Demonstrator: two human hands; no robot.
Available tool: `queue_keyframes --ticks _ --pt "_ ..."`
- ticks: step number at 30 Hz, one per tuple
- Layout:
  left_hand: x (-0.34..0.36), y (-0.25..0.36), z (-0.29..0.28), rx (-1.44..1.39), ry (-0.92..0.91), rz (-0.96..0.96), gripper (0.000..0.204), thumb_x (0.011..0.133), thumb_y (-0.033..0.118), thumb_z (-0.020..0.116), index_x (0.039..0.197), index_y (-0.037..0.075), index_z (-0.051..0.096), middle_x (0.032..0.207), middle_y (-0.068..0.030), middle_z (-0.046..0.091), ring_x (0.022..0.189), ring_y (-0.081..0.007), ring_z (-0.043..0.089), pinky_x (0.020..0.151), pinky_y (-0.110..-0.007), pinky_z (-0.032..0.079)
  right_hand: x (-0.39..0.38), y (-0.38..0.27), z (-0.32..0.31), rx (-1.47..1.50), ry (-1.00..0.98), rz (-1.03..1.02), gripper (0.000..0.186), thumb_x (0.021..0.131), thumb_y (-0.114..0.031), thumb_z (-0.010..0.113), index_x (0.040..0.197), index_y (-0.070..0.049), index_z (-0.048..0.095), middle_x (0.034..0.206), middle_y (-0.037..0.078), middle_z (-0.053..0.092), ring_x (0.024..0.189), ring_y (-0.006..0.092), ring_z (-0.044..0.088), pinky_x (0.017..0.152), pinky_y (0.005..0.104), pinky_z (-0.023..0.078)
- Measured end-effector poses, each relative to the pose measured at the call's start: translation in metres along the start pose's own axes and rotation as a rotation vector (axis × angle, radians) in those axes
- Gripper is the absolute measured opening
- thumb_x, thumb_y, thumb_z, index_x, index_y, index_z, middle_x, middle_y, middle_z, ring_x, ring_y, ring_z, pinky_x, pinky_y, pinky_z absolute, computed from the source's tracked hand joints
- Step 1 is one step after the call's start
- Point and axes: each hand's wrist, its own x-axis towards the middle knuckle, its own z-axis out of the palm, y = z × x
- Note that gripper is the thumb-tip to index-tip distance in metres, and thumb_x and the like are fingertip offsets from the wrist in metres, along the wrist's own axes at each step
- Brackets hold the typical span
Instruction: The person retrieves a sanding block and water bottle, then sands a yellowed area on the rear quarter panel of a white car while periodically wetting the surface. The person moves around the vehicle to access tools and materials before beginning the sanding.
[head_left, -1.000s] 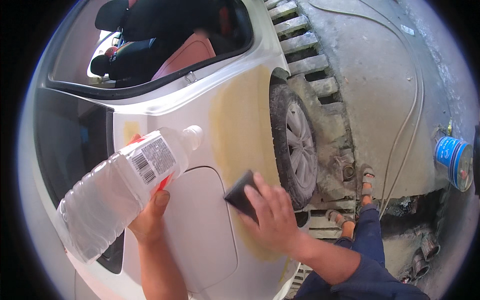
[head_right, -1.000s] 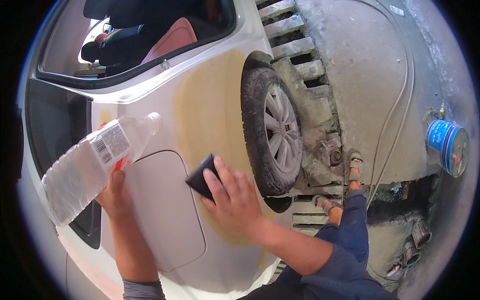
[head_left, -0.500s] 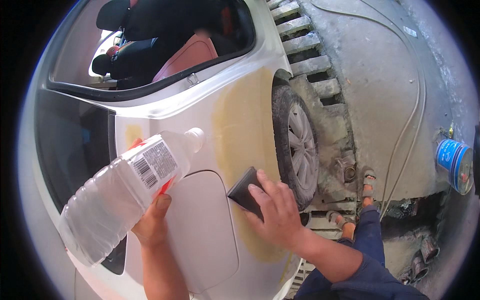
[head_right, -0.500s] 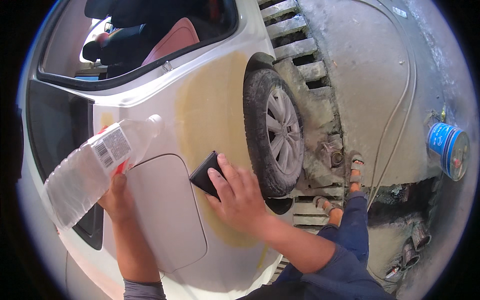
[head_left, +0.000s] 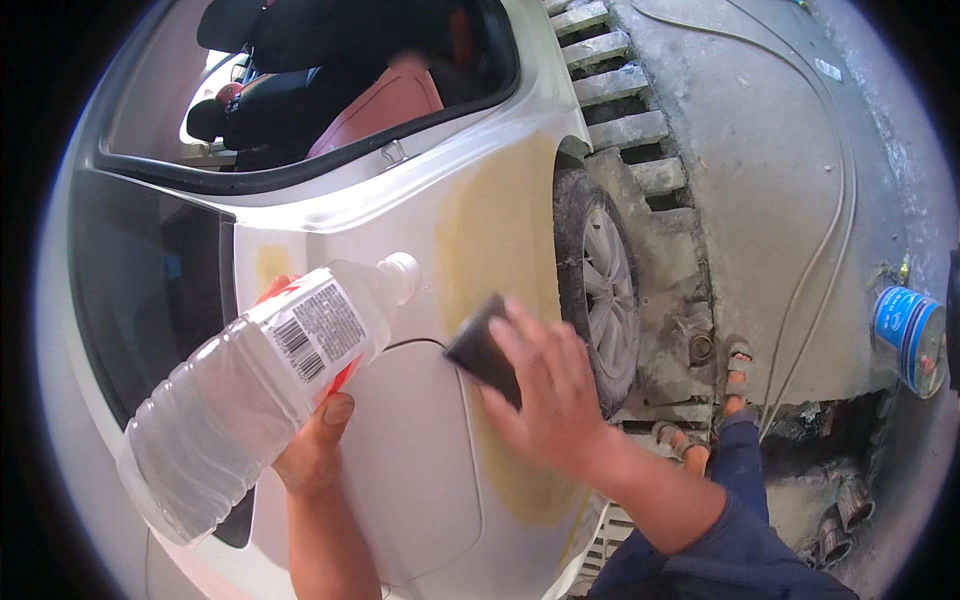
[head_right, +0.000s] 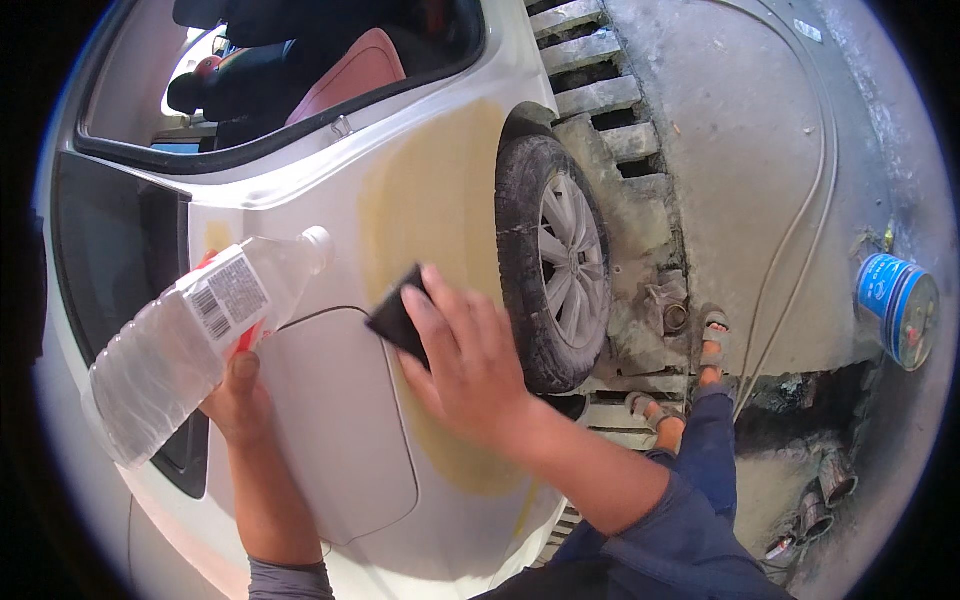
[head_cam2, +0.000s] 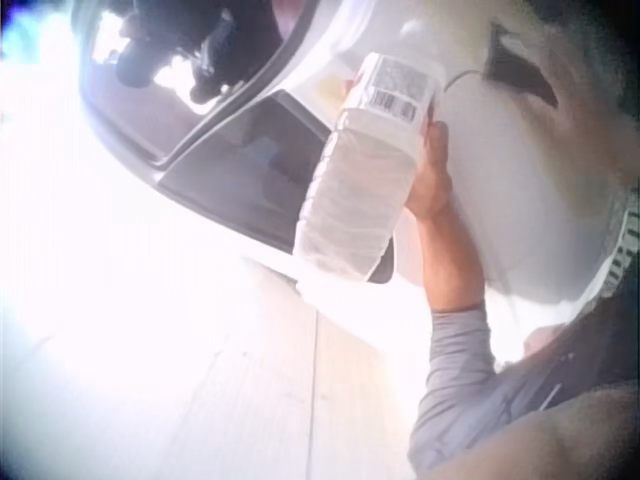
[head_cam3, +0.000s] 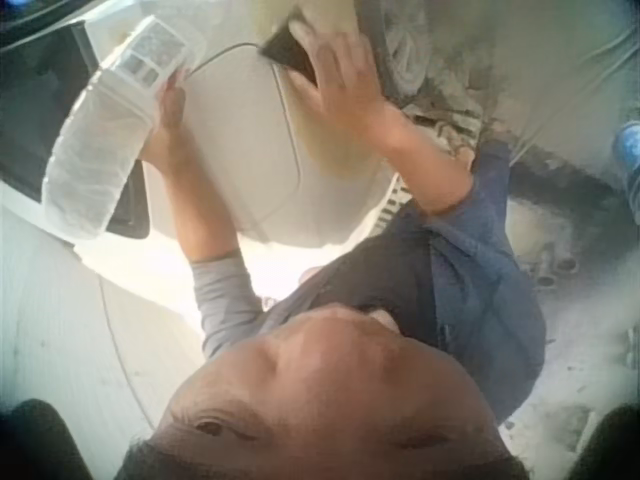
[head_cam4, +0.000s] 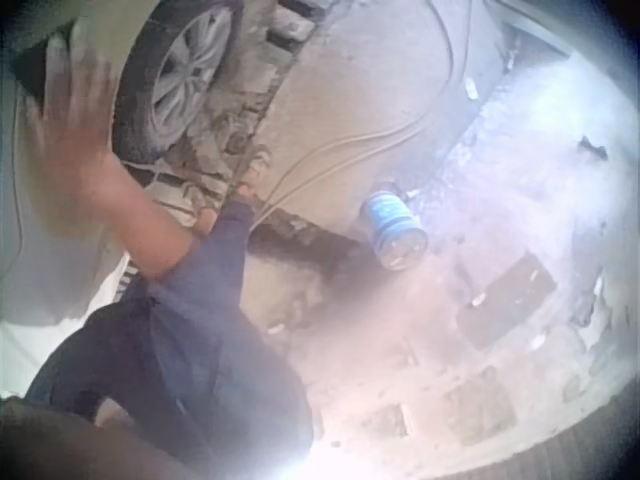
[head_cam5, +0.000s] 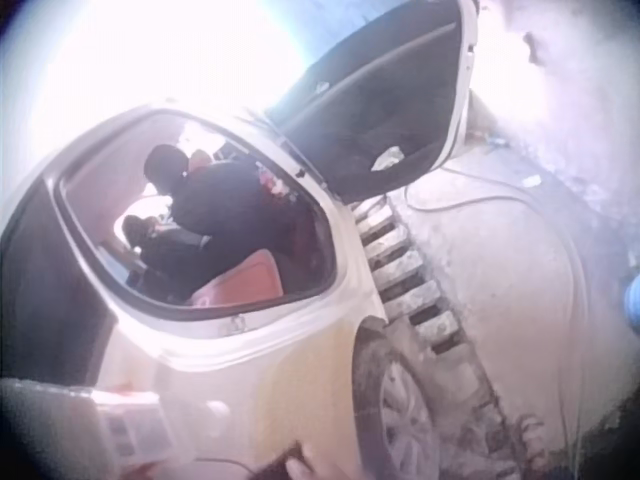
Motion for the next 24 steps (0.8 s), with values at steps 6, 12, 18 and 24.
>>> queue_keyframes --ticks 6,12,18,24 --pt "0.004 0.003 0.014 -0.044 -0.010 -0.006 0.103 0.072 0.055 0.086 0.146 0.000 0.039 0.145 -0.0212 0.048 0.132 -0.0325 0.050 0.110 -0.045 0.042 0.123 0.048 0.014 -0.043 0.145 0.112 0.067 0.082 -0.025 0.073 0.139 -0.003 0.045 0.134 0.019 0.054 0.113 0.0369 0.053 0.095 0.0506 0.044" --pt "-0.001 0.003 -0.001 -0.021 0.020 -0.017 0.103 0.073 0.054 0.086 0.147 0.000 0.039 0.145 -0.0211 0.048 0.133 -0.0324 0.048 0.111 -0.046 0.041 0.025 -0.006 -0.002 -0.007 -0.014 0.014 0.062 0.084 -0.025 0.072 0.136 -0.003 0.047 0.136 0.020 0.052 0.114 0.0388 0.054 0.095 0.0515 0.044" --pt "0.006 0.005 0.015 -0.079 0.001 -0.002 0.104 0.071 0.053 0.087 0.147 0.000 0.039 0.146 -0.0211 0.047 0.134 -0.0322 0.047 0.111 -0.045 0.040 0.137 0.052 0.011 -0.045 0.119 0.155 0.060 0.085 -0.025 0.071 0.135 -0.003 0.047 0.137 0.019 0.052 0.116 0.0392 0.054 0.095 0.0520 0.045" --pt "0.000 -0.002 -0.002 -0.028 0.006 -0.011 0.104 0.071 0.055 0.087 0.147 0.000 0.039 0.145 -0.0218 0.047 0.133 -0.0328 0.048 0.109 -0.046 0.042 0.010 -0.008 0.005 0.028 -0.010 0.043 0.065 0.083 -0.022 0.073 0.139 -0.004 0.046 0.139 0.023 0.050 0.113 0.0431 0.053 0.096 0.0531 0.043"
